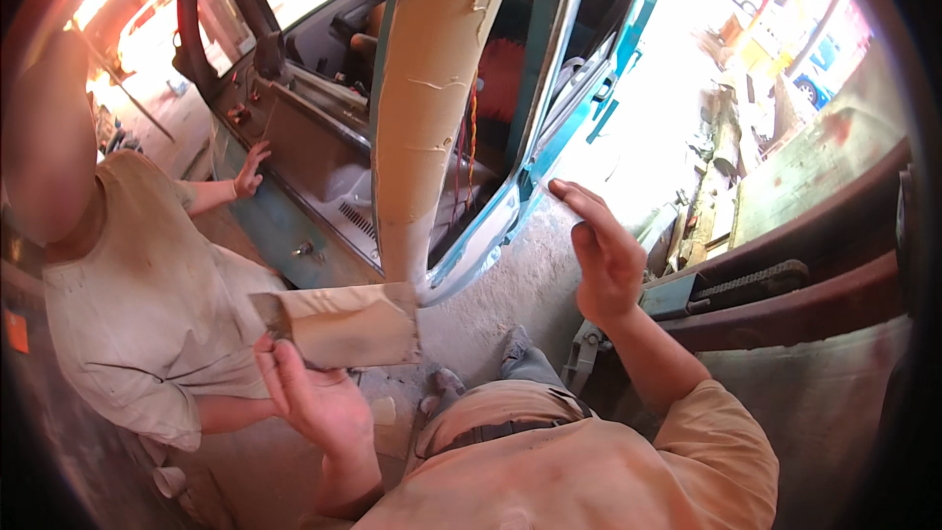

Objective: The person mixes a beige filler on a flat board using a putty knife, then applies the filler to a vehicle door frame. The person smooths the filler along the door edge and inspects the surface.

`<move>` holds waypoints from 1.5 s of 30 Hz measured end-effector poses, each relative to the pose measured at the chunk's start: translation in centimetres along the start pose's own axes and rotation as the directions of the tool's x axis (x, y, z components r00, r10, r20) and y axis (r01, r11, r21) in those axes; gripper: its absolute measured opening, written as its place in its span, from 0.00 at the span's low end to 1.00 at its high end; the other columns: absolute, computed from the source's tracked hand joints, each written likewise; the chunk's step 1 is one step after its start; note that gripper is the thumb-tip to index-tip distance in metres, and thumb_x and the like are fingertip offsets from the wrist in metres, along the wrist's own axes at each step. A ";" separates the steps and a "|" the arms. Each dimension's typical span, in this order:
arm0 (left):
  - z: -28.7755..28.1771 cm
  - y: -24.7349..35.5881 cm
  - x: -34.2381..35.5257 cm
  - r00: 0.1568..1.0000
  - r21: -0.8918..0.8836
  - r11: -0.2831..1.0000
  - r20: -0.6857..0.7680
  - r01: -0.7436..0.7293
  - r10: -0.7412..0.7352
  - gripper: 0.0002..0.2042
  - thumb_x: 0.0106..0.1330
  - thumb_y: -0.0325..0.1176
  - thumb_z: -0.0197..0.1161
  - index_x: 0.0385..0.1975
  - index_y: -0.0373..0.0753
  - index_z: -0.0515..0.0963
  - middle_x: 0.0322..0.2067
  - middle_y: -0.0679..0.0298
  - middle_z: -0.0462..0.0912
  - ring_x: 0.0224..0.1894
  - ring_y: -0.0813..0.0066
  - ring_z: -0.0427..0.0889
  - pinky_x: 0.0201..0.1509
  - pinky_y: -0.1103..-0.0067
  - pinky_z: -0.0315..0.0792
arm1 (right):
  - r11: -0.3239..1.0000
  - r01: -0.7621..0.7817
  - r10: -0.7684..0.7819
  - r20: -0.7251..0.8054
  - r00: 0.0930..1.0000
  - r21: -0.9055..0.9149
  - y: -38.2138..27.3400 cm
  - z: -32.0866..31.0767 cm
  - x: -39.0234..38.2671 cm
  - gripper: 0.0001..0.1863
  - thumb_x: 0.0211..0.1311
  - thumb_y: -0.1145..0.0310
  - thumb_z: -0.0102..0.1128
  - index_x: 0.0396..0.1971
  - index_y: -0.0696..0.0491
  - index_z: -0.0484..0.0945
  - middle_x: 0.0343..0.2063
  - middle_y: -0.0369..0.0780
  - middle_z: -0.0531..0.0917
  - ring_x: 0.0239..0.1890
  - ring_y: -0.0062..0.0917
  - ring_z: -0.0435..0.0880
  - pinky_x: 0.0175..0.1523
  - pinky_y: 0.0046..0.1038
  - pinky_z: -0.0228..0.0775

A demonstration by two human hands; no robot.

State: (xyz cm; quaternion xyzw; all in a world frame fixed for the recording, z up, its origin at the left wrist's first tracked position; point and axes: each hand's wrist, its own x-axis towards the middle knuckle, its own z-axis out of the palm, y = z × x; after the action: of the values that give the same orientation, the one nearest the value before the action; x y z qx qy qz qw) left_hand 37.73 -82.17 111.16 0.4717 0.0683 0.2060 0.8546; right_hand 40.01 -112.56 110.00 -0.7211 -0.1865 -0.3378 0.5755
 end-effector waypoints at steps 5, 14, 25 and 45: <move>2.8 0.1 -1.0 0.963 -0.002 0.996 0.255 0.088 -0.085 0.15 0.79 0.37 0.52 0.57 0.36 0.68 0.51 0.60 0.79 0.51 0.71 0.80 0.53 0.74 0.75 | 0.445 -0.210 0.375 0.032 0.926 0.870 -5.0 2.1 -0.1 0.28 0.73 0.79 0.47 0.72 0.57 0.61 0.65 0.45 0.74 0.67 0.35 0.72 0.71 0.42 0.64; 2.5 0.7 -0.5 0.905 0.050 0.999 0.424 -0.008 -0.014 0.08 0.79 0.34 0.53 0.49 0.37 0.68 0.42 0.62 0.80 0.40 0.82 0.78 0.44 0.83 0.73 | 0.888 -0.209 0.037 0.389 0.920 0.409 -9.3 5.1 -0.9 0.22 0.73 0.74 0.55 0.64 0.61 0.73 0.62 0.50 0.78 0.69 0.38 0.73 0.71 0.34 0.64; 0.1 4.0 1.8 0.970 -0.012 0.988 0.192 0.155 -0.149 0.07 0.76 0.33 0.52 0.46 0.39 0.72 0.43 0.63 0.81 0.44 0.76 0.80 0.44 0.76 0.74 | 0.566 -0.616 0.786 -0.133 0.604 0.548 -1.5 2.6 -7.5 0.18 0.76 0.65 0.57 0.59 0.58 0.76 0.50 0.34 0.84 0.52 0.18 0.80 0.59 0.22 0.70; -3.0 0.0 4.6 0.696 -0.160 0.684 0.295 0.712 -0.655 0.16 0.80 0.35 0.45 0.59 0.34 0.71 0.57 0.56 0.80 0.59 0.63 0.78 0.68 0.63 0.67 | 0.829 -0.553 0.545 0.103 0.832 0.080 -13.0 9.4 -3.4 0.12 0.68 0.74 0.63 0.49 0.61 0.77 0.28 0.39 0.86 0.33 0.10 0.81 0.37 0.20 0.75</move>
State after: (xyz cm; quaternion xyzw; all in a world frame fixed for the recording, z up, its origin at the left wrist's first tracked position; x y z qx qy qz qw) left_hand 40.96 -77.93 109.89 0.3136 0.1198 -0.1745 0.9257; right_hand 31.59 -99.63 115.74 -0.7248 -0.0108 -0.1204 0.6782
